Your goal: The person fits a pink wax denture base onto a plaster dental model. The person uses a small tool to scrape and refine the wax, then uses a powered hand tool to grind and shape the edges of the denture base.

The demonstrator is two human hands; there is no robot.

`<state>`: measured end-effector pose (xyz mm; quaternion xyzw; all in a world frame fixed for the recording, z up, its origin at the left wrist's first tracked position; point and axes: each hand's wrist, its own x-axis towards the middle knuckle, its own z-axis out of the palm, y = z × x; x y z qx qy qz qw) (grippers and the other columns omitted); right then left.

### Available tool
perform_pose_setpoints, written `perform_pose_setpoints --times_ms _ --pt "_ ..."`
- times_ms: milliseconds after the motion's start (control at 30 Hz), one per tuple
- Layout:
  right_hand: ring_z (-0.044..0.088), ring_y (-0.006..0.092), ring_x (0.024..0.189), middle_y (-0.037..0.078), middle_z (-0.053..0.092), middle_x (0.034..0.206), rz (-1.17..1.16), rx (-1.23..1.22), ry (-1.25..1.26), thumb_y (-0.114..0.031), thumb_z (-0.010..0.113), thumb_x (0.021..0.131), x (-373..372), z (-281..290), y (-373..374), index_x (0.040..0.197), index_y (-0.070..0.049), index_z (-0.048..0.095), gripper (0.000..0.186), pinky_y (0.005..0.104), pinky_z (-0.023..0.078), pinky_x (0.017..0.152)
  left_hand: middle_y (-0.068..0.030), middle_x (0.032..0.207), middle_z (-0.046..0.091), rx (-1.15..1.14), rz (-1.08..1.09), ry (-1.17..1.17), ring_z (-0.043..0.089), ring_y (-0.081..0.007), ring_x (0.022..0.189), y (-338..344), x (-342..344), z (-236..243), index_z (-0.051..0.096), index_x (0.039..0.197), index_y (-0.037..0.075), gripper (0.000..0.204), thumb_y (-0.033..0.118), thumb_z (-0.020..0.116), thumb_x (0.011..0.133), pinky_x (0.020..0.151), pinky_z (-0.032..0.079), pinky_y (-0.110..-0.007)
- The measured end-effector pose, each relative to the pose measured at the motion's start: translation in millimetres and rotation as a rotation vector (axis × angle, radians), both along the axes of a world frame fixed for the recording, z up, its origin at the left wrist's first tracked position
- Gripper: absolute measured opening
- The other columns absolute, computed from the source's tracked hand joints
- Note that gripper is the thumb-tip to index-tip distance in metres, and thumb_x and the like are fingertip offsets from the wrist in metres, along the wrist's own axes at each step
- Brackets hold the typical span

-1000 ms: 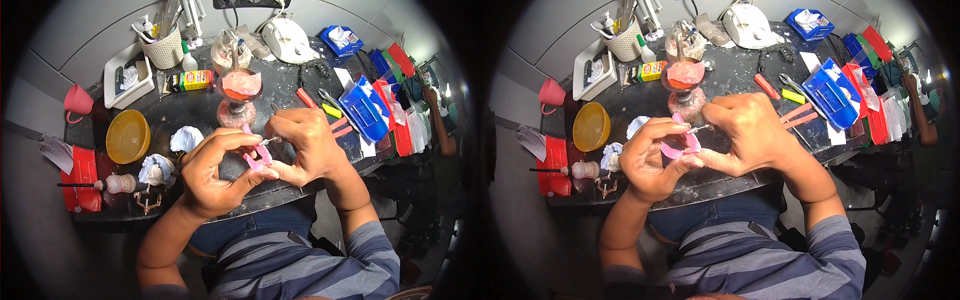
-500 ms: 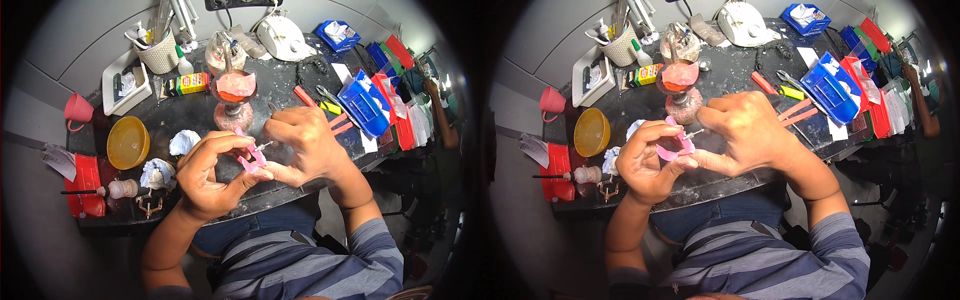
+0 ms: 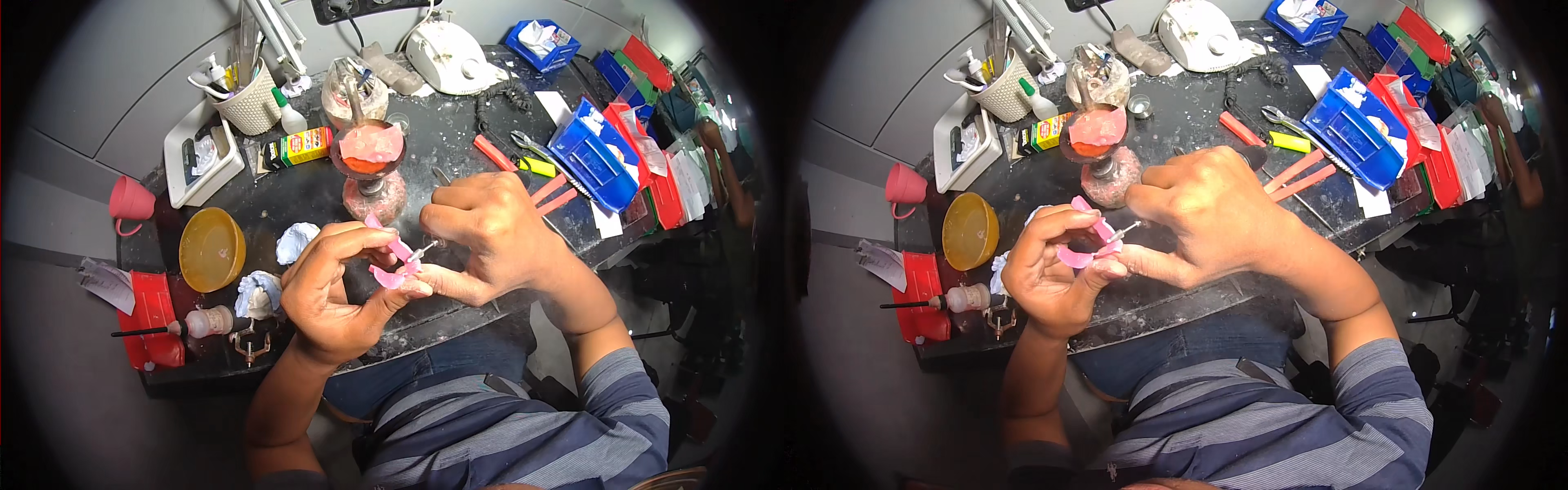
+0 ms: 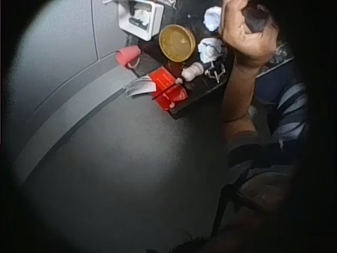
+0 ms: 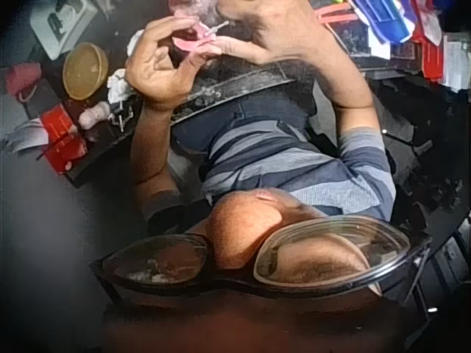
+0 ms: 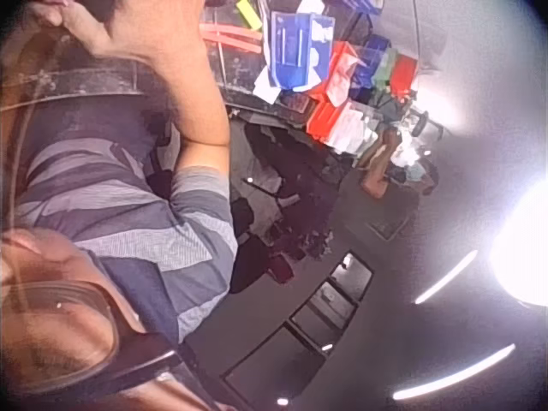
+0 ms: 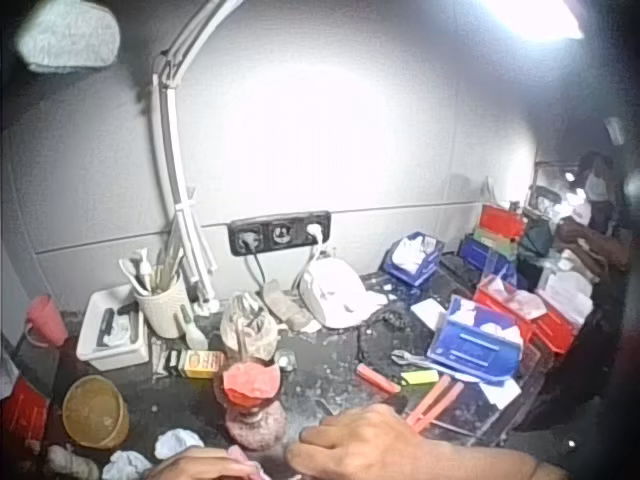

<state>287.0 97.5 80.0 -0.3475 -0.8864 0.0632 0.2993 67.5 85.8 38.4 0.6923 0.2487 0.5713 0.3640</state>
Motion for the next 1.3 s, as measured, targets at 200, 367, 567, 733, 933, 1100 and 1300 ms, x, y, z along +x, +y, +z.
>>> perform_pose_setpoints --times_ms 200,367,567,733,933,1100,1300 --pt "0.06 0.0313 0.055 0.009 0.055 0.062 -0.017 0.007 -0.031 -0.054 0.077 0.078 1.6 0.8 2.0 0.073 -0.005 0.061 0.052 0.0422 0.045 0.049 -0.0145 0.099 0.072 0.01 0.003 0.067 0.069 -0.019 0.087 0.3 -2.0 1.2 0.07 0.107 -0.004 0.047 0.017 0.095 0.073 0.078 0.056 -0.031" --pt "0.061 0.032 0.058 0.009 0.056 0.065 -0.036 0.024 -0.083 -0.06 0.074 0.078 2.1 1.7 1.5 0.075 -0.004 0.06 0.058 0.0432 0.046 0.052 -0.0141 0.098 0.072 0.002 -0.005 0.094 0.068 -0.0189 0.085 1.0 -2.3 2.0 0.071 0.105 -0.004 0.046 0.017 0.095 0.072 0.075 0.056 -0.03" --pt "0.061 0.0319 0.057 0.009 0.056 0.065 -0.035 0.007 -0.099 -0.056 0.075 0.078 2.8 3.7 0.4 0.08 -0.005 0.063 0.052 0.0434 0.047 0.053 -0.0141 0.098 0.072 0.002 -0.006 0.098 0.068 -0.0189 0.085 1.2 -2.9 1.7 0.071 0.105 -0.004 0.046 0.017 0.095 0.072 0.074 0.056 -0.03" --pt "0.062 0.0317 0.057 0.008 0.057 0.065 -0.03 0.031 -0.065 -0.055 0.075 0.078 2.1 2.1 0.8 0.078 -0.006 0.062 0.051 0.0434 0.047 0.052 -0.0141 0.098 0.072 -0.023 0.0 0.102 0.068 -0.0192 0.086 -1.1 -3.0 3.5 0.071 0.105 -0.003 0.046 0.017 0.095 0.072 0.076 0.056 -0.03" --pt "0.062 0.0314 0.057 0.008 0.057 0.065 -0.029 0.025 -0.095 -0.055 0.075 0.079 3.9 1.8 -0.1 0.077 -0.006 0.062 0.051 0.0436 0.047 0.052 -0.015 0.111 0.063 0.026 -0.075 0.161 0.066 -0.0145 0.092 2.8 -8.7 -2.0 0.064 0.115 -0.007 0.051 0.015 0.092 0.078 0.082 0.054 -0.027" --pt "0.062 0.0318 0.057 0.008 0.057 0.064 -0.016 0.036 -0.083 -0.054 0.075 0.08 3.8 0.5 1.1 0.077 -0.005 0.062 0.05 0.0432 0.047 0.052 -0.015 0.114 0.063 -0.002 -0.07 0.166 0.067 -0.0145 0.094 1.0 -8.2 -1.8 0.063 0.116 -0.008 0.049 0.01 0.091 0.079 0.083 0.055 -0.026" --pt "0.062 0.0329 0.059 0.009 0.058 0.065 -0.038 0.025 -0.095 -0.053 0.075 0.08 3.4 2.3 1.3 0.075 -0.005 0.063 0.05 0.0426 0.047 0.053 -0.015 0.115 0.063 0.013 -0.089 0.198 0.067 -0.0147 0.095 3.2 -9.6 -5.4 0.063 0.117 -0.007 0.048 0.007 0.09 0.08 0.084 0.056 -0.027"
